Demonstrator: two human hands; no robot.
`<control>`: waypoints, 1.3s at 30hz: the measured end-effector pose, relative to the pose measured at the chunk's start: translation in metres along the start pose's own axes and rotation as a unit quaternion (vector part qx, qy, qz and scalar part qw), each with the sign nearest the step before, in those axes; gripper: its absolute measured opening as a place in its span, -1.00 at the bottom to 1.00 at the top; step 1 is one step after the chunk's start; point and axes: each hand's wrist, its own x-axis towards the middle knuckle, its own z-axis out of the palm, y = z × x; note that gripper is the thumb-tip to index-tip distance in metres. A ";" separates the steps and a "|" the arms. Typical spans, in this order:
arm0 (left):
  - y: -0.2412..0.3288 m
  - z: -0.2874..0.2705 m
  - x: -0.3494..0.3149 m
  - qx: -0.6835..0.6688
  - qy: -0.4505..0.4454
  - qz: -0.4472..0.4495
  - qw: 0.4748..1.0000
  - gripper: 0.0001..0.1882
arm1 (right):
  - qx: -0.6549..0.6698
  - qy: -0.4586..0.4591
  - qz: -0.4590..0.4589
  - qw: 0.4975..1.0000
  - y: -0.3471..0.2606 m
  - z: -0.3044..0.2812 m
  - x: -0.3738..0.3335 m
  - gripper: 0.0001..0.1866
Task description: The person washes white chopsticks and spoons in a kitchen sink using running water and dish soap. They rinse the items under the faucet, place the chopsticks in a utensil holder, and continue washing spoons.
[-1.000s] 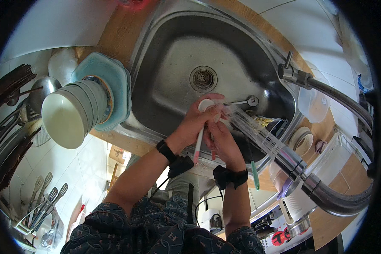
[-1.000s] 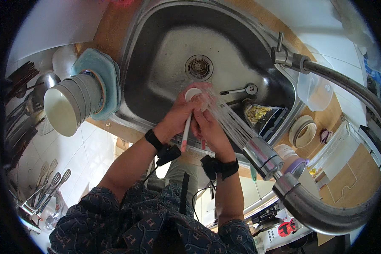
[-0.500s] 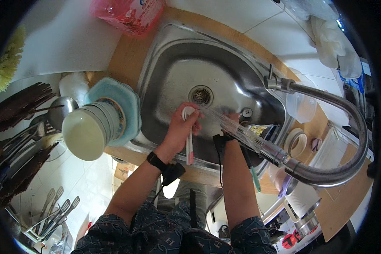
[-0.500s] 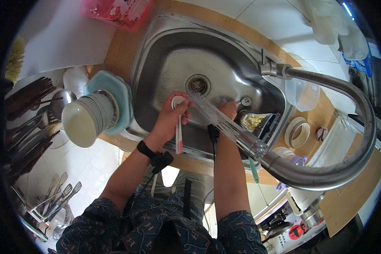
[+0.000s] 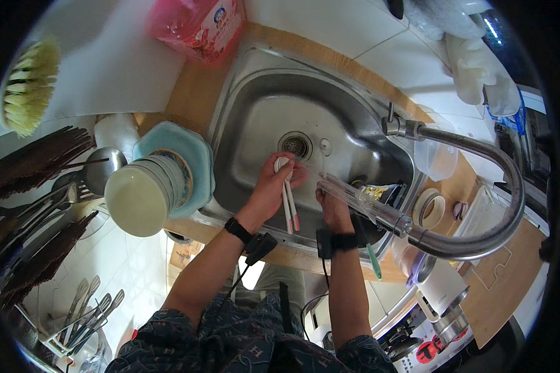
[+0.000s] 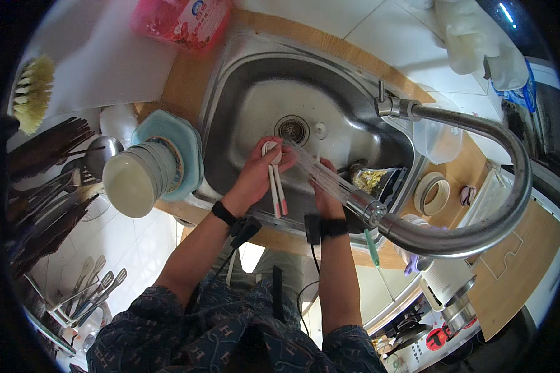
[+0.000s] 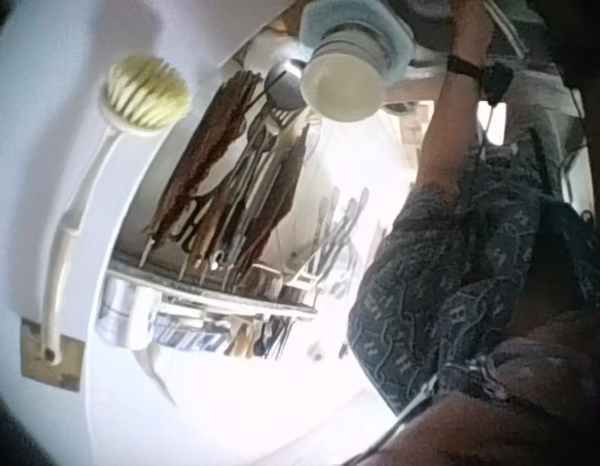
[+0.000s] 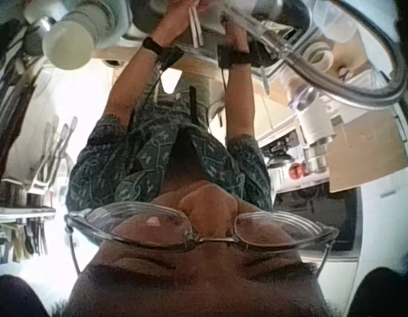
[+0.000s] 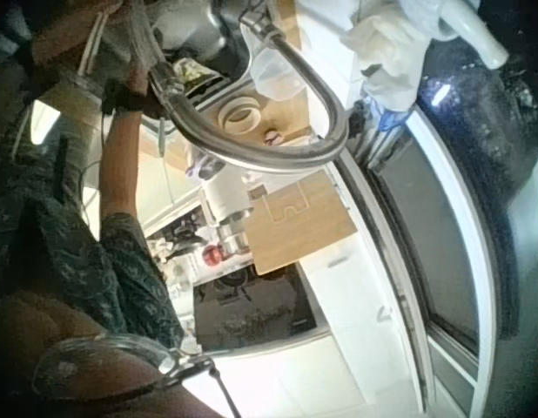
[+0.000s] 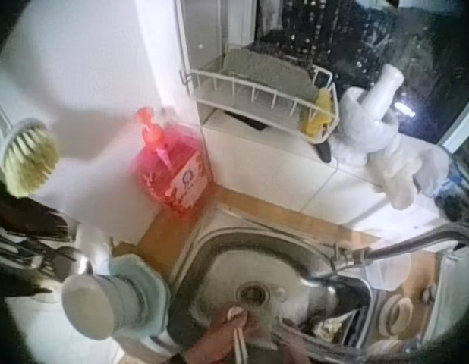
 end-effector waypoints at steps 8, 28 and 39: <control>0.003 0.030 0.009 0.007 0.026 -0.054 0.998 -0.65 | 0.006 -0.088 0.241 0.966 -0.181 0.009 -0.033 -0.66; 0.038 0.071 -0.023 0.216 -0.026 0.143 0.966 -0.67 | 0.161 0.131 0.019 0.978 -0.202 -0.044 0.140 -0.39; 0.049 0.076 -0.034 0.562 -0.108 0.311 0.759 -0.58 | 0.280 -0.051 0.149 0.947 -0.176 0.023 0.018 -0.52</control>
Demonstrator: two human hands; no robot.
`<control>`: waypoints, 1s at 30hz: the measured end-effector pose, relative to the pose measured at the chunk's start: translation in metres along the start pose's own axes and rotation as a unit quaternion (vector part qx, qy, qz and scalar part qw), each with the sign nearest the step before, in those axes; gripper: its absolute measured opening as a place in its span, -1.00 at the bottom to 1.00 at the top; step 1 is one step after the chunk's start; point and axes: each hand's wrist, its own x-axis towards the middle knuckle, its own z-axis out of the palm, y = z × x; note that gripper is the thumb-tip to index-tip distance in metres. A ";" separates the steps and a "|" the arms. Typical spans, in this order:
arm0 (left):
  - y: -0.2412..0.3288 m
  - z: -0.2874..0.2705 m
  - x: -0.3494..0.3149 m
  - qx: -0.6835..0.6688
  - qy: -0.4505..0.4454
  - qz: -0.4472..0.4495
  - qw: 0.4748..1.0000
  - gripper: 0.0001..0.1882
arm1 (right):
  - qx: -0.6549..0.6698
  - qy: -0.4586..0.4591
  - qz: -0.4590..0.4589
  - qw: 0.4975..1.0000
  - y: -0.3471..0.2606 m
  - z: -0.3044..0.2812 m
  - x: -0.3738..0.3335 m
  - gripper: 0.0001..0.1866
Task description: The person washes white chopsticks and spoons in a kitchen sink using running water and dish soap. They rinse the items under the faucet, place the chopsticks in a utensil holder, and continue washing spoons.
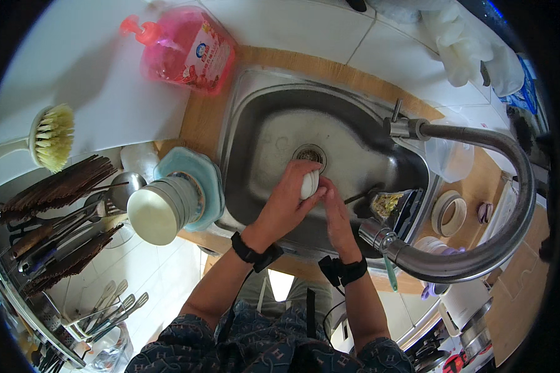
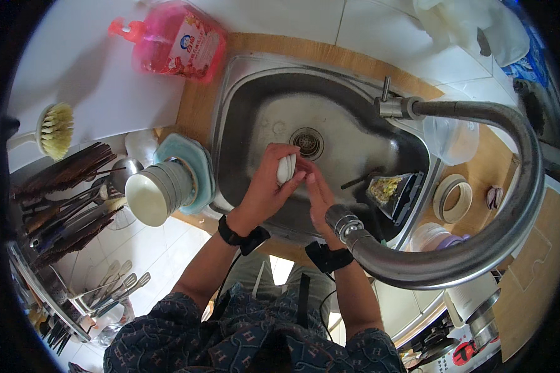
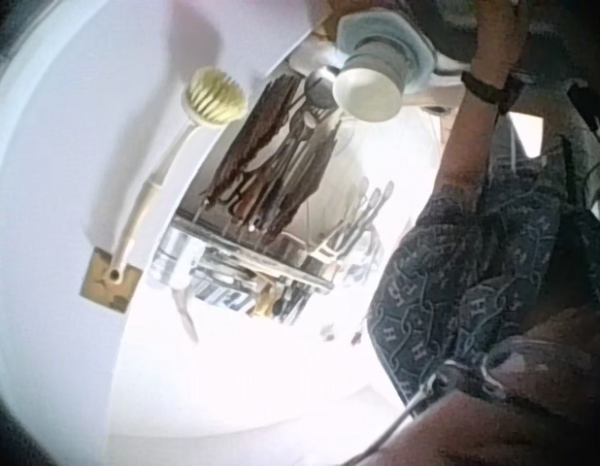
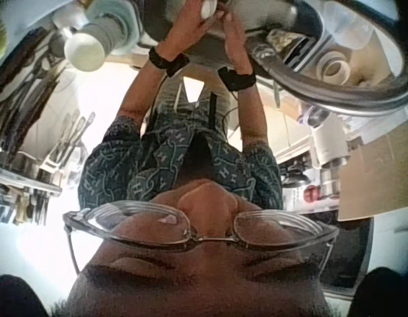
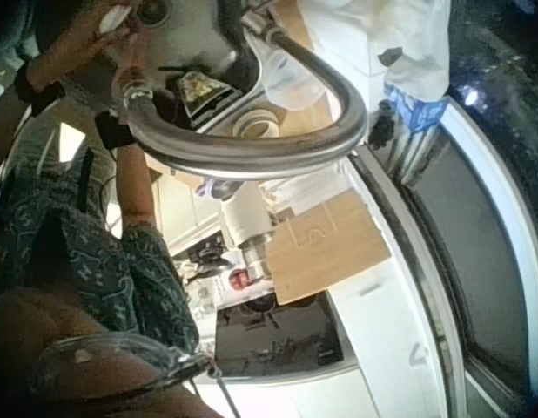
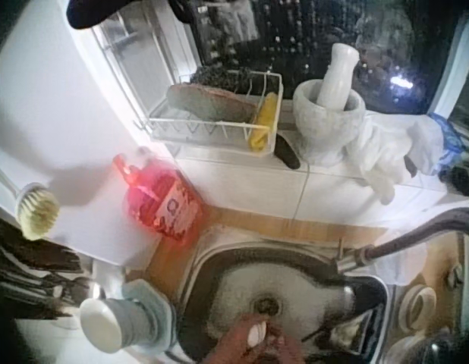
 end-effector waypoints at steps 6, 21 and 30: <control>-0.016 0.002 -0.008 -0.026 0.048 -0.035 0.998 -0.69 | -0.188 -0.089 0.069 0.976 -0.006 0.014 -0.004 -0.56; 0.108 -0.161 0.043 0.385 0.072 0.053 0.918 -0.41 | 0.101 0.068 0.032 0.992 -0.102 0.113 0.039 -0.64; 0.126 -0.233 0.097 0.409 0.174 0.120 0.888 -0.35 | 0.168 -0.069 -0.070 0.981 -0.184 0.236 0.127 -0.47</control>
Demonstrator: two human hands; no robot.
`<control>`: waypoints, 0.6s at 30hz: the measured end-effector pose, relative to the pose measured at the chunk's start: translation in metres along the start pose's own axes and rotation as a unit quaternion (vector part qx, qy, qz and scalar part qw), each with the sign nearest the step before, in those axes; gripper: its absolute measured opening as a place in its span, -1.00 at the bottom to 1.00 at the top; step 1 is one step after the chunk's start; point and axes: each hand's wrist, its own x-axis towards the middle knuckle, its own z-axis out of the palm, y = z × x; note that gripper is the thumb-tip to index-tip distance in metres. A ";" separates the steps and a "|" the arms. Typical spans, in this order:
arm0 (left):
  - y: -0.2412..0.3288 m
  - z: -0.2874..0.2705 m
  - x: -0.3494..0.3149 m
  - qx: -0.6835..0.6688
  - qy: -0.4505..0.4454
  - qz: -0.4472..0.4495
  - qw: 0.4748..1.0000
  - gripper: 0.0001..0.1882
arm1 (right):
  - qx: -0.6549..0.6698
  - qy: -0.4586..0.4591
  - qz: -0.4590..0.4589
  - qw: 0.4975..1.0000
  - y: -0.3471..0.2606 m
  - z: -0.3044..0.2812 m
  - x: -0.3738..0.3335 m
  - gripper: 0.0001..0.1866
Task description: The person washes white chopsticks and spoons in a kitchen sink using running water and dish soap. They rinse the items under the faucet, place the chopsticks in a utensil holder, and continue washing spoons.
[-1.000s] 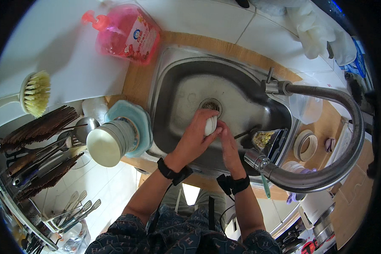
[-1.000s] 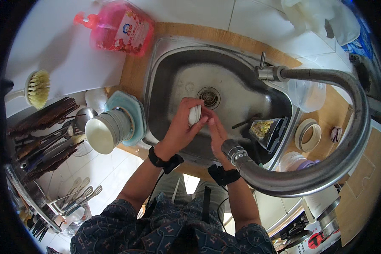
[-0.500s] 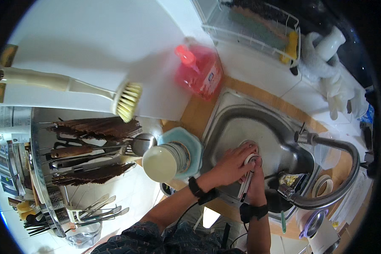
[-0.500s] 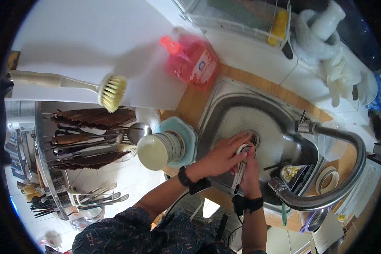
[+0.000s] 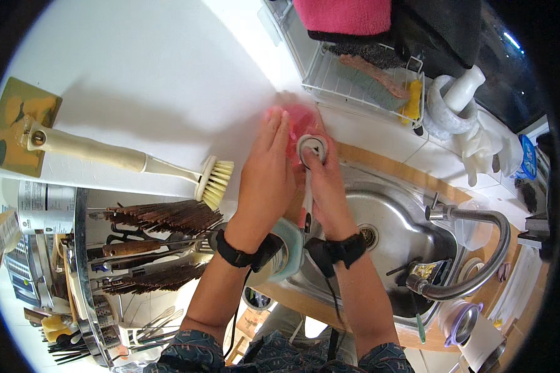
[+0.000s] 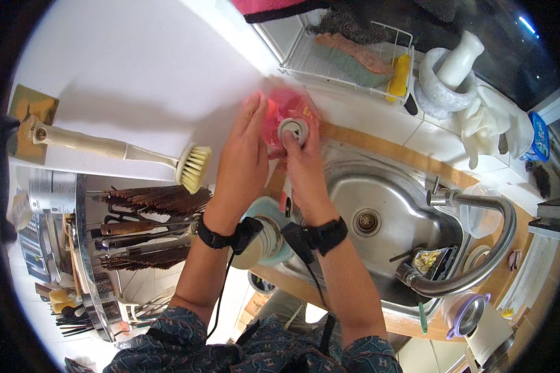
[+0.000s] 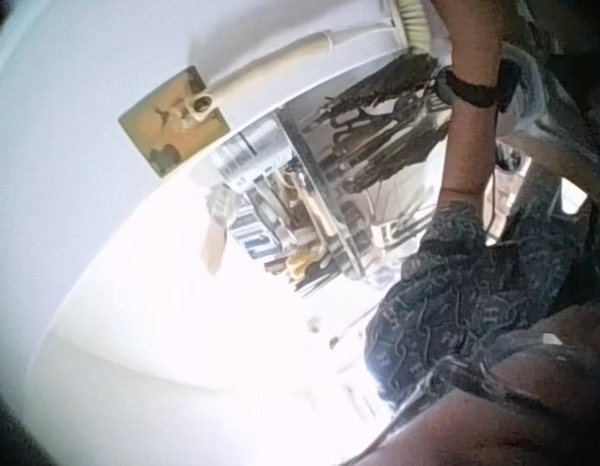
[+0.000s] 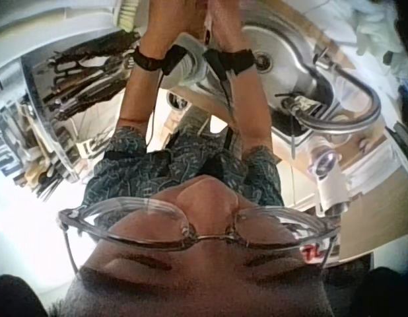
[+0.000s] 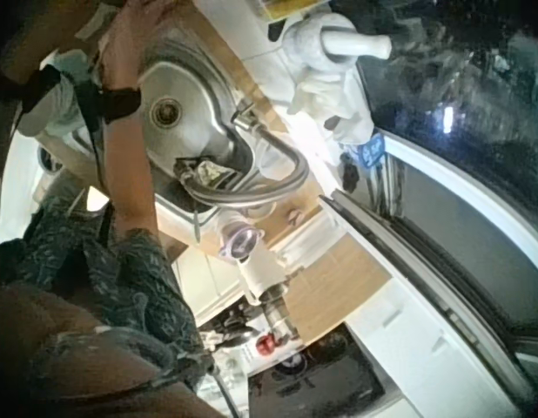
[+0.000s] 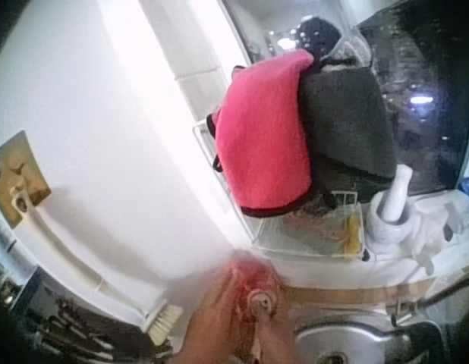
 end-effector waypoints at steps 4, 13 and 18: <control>-0.005 0.006 0.001 -0.027 0.000 -0.030 0.999 -0.31 | -0.025 0.030 -0.086 0.996 0.008 0.025 0.027 -0.52; -0.015 0.012 0.000 0.044 -0.025 -0.022 0.998 -0.31 | 0.136 -0.035 -0.039 0.989 0.017 0.022 0.042 -0.58; -0.014 0.011 0.001 0.067 -0.032 -0.016 0.997 -0.33 | 0.118 -0.014 -0.058 0.991 0.017 0.024 0.042 -0.58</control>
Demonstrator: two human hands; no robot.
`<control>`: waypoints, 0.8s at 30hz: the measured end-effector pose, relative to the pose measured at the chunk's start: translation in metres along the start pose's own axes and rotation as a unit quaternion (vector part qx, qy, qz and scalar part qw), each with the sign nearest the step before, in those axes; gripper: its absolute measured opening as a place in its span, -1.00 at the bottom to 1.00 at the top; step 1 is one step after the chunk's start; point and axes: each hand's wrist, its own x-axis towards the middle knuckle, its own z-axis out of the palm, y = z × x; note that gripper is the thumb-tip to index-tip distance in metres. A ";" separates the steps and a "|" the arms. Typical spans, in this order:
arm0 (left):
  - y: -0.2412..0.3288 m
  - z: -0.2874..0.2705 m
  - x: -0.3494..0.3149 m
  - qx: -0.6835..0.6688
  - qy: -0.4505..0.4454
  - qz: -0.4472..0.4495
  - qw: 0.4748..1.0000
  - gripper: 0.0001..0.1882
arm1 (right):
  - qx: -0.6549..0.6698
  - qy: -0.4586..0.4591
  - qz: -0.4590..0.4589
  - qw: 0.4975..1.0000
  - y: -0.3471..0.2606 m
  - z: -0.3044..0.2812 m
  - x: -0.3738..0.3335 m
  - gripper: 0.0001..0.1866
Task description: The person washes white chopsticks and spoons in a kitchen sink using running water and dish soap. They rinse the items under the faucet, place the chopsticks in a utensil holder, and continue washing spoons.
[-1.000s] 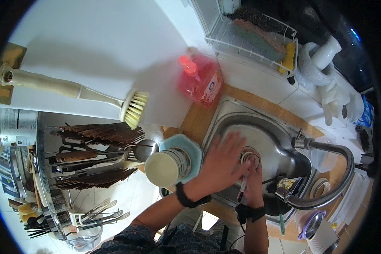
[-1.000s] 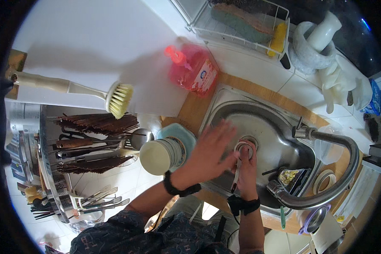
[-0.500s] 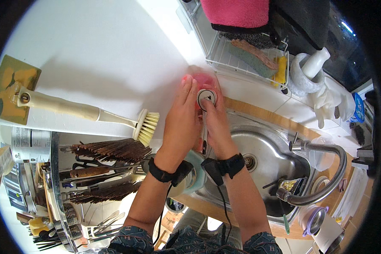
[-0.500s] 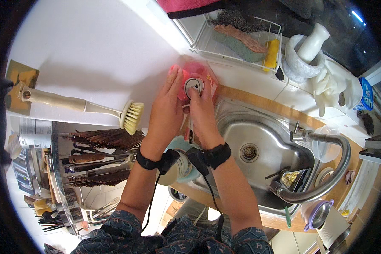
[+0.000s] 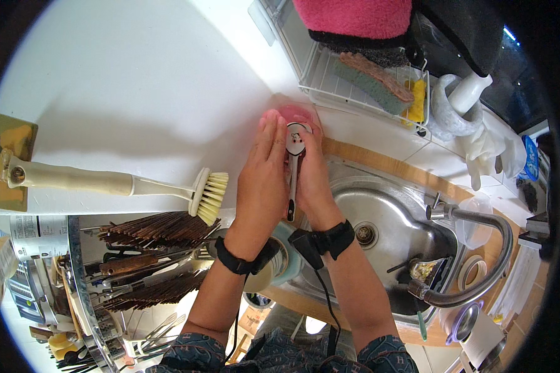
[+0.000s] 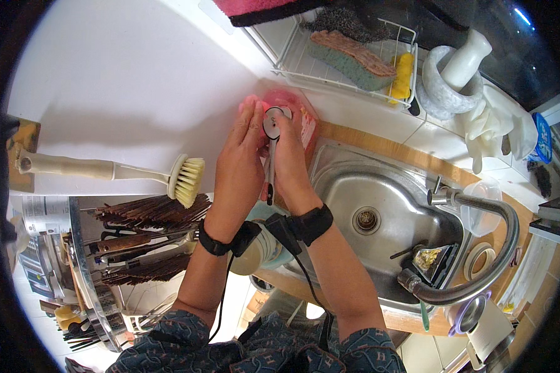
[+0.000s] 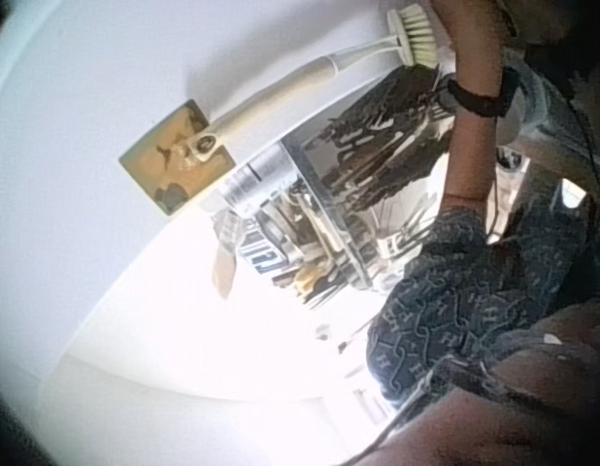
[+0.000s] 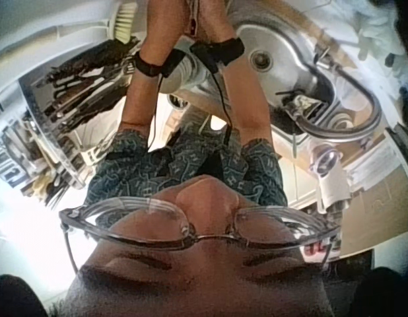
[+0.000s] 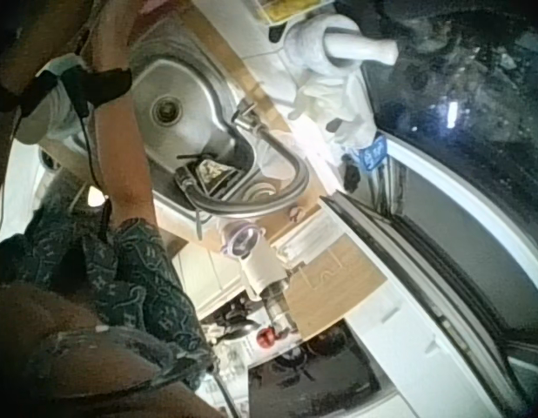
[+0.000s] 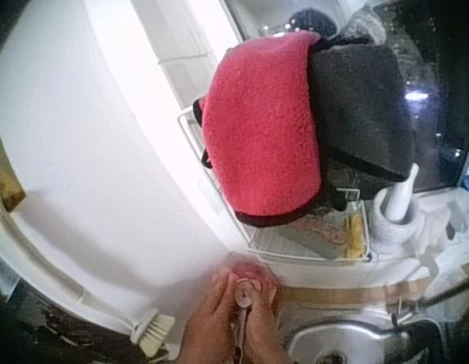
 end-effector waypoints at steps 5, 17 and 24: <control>-0.002 0.000 0.000 -0.001 0.000 0.008 1.000 -0.29 | 0.009 -0.020 -0.009 1.000 0.004 -0.006 0.001 -0.59; 0.008 -0.008 -0.009 -0.119 0.002 -0.027 0.993 -0.33 | 0.023 0.023 0.098 0.995 -0.015 -0.009 -0.015 -0.59; 0.076 0.048 -0.101 -0.400 0.005 -0.154 0.903 -0.52 | 0.020 -0.023 0.050 0.998 -0.034 -0.084 -0.066 -0.58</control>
